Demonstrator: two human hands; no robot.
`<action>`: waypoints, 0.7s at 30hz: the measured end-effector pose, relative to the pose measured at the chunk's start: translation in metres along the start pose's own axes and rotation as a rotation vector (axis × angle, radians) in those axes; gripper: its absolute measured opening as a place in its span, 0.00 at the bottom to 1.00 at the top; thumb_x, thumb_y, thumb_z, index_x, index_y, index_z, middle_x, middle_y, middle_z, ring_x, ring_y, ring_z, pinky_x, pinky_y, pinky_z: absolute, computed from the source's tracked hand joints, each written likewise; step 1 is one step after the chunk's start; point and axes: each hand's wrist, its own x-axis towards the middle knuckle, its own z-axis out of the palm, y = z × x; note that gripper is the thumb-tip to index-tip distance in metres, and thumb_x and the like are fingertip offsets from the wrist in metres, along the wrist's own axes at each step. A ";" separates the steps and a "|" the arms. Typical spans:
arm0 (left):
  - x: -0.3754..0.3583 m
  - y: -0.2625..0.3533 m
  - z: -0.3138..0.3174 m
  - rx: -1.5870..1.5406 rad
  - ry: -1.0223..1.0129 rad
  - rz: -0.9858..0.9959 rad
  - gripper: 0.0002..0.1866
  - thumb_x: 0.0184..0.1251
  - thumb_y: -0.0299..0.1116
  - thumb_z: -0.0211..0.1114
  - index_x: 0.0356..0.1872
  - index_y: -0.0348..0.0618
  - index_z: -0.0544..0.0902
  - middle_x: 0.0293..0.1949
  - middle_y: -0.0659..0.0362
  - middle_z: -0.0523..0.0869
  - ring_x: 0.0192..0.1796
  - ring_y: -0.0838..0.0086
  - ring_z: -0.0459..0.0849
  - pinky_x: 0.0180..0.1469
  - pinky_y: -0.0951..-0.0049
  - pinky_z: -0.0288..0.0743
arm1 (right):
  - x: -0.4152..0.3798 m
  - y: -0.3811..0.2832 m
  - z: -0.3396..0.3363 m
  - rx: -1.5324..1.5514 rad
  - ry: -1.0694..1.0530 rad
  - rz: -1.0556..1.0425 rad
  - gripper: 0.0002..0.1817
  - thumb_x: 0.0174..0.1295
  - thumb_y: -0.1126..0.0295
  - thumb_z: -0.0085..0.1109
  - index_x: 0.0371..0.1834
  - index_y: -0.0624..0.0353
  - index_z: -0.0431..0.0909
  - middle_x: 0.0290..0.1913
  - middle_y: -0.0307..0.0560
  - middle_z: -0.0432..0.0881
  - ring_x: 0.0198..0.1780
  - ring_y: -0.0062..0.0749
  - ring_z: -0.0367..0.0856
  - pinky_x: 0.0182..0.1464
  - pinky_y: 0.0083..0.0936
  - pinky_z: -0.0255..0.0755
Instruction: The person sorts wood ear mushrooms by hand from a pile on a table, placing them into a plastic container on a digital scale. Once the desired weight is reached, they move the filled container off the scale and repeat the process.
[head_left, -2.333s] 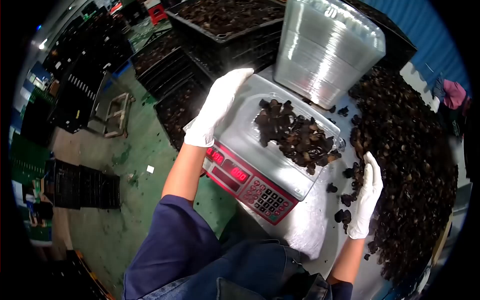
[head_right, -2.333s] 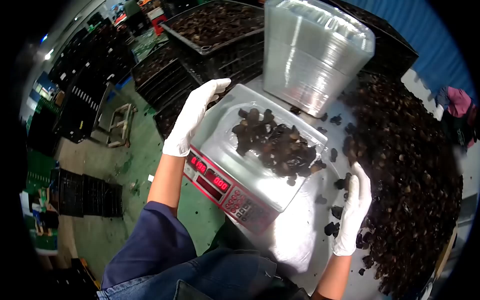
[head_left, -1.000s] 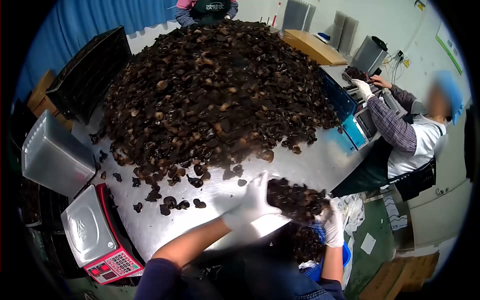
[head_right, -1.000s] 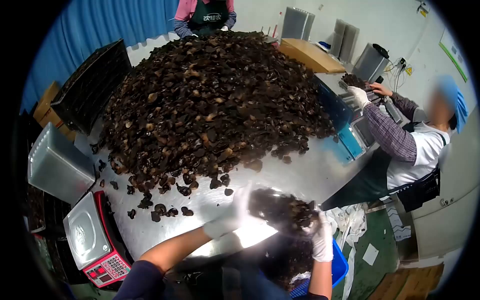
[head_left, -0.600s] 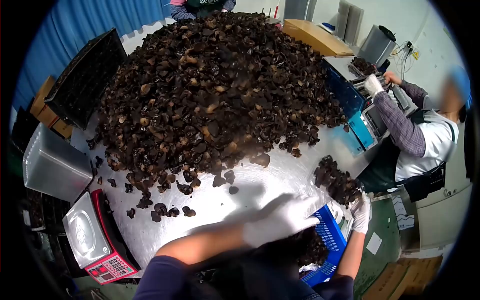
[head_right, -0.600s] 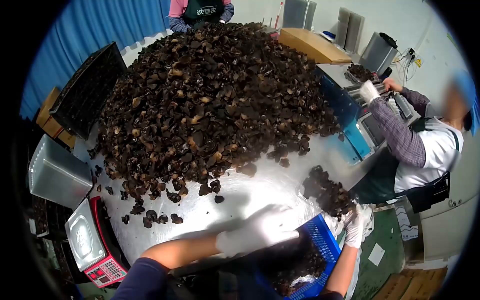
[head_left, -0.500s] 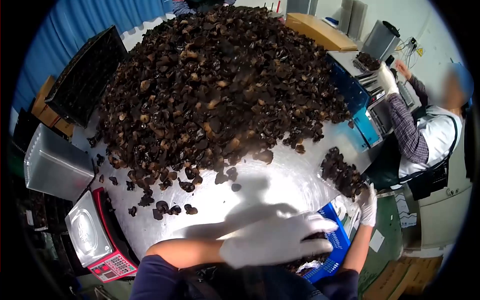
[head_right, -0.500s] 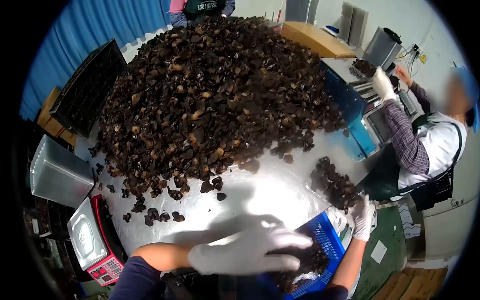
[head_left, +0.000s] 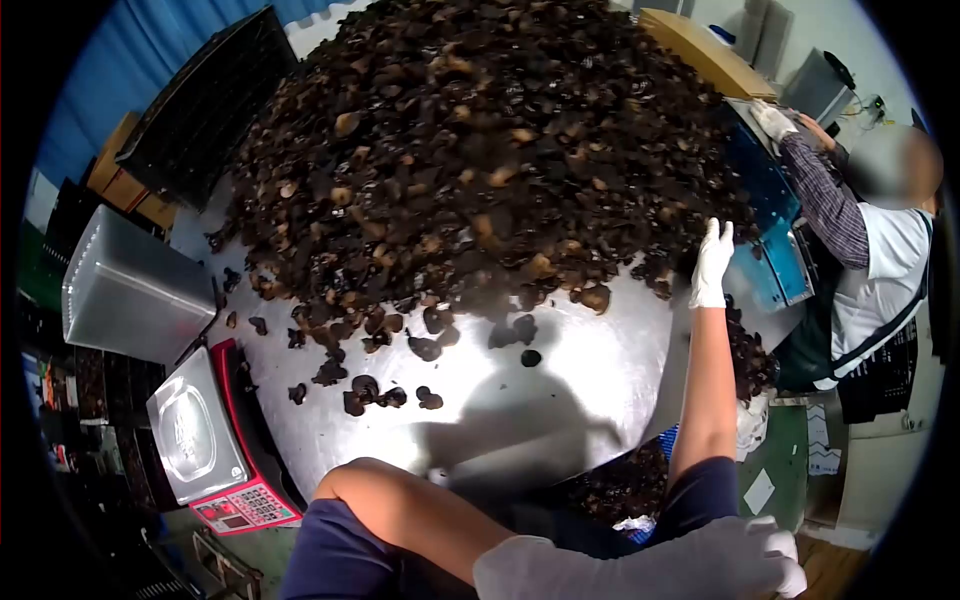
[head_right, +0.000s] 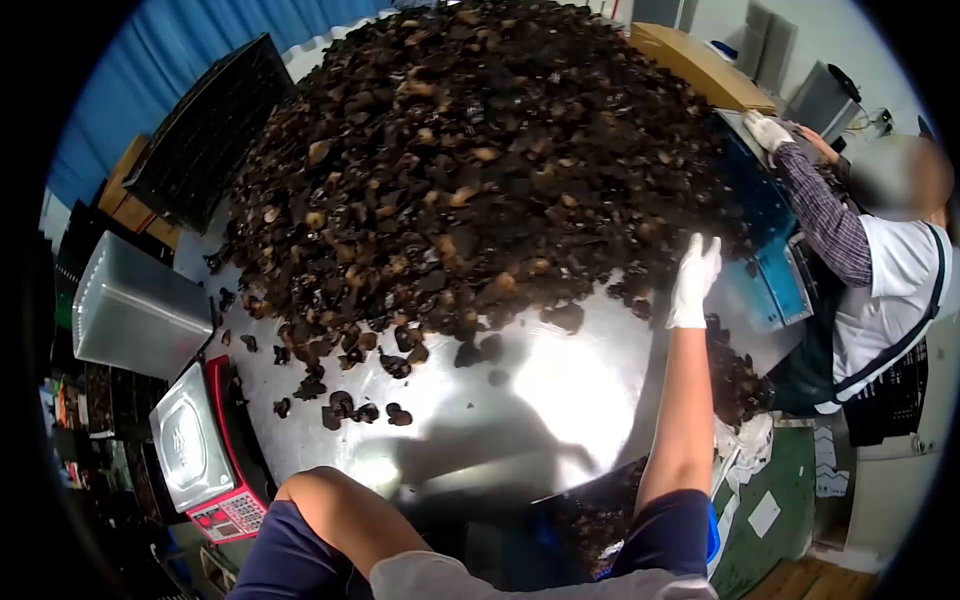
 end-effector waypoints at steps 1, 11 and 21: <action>-0.001 0.002 -0.004 -0.007 -0.081 -0.091 0.21 0.58 0.42 0.75 0.44 0.37 0.83 0.45 0.46 0.84 0.56 0.55 0.81 0.54 0.57 0.74 | -0.012 -0.023 0.002 -0.083 0.014 0.073 0.37 0.74 0.48 0.53 0.75 0.64 0.63 0.74 0.62 0.66 0.74 0.47 0.65 0.74 0.34 0.56; -0.094 -0.158 -0.179 1.752 0.457 -0.410 0.62 0.39 0.52 0.81 0.76 0.35 0.59 0.75 0.40 0.59 0.77 0.46 0.57 0.76 0.50 0.55 | -0.103 -0.092 0.057 0.132 -0.432 -0.095 0.29 0.73 0.58 0.57 0.75 0.55 0.67 0.74 0.49 0.70 0.73 0.41 0.68 0.73 0.28 0.60; -0.164 -0.150 -0.196 1.898 0.775 -0.448 0.60 0.36 0.57 0.81 0.67 0.25 0.64 0.73 0.32 0.59 0.75 0.30 0.53 0.73 0.33 0.48 | -0.258 -0.207 0.105 0.056 -0.576 0.060 0.34 0.60 0.57 0.71 0.64 0.67 0.73 0.66 0.65 0.70 0.69 0.51 0.66 0.71 0.37 0.59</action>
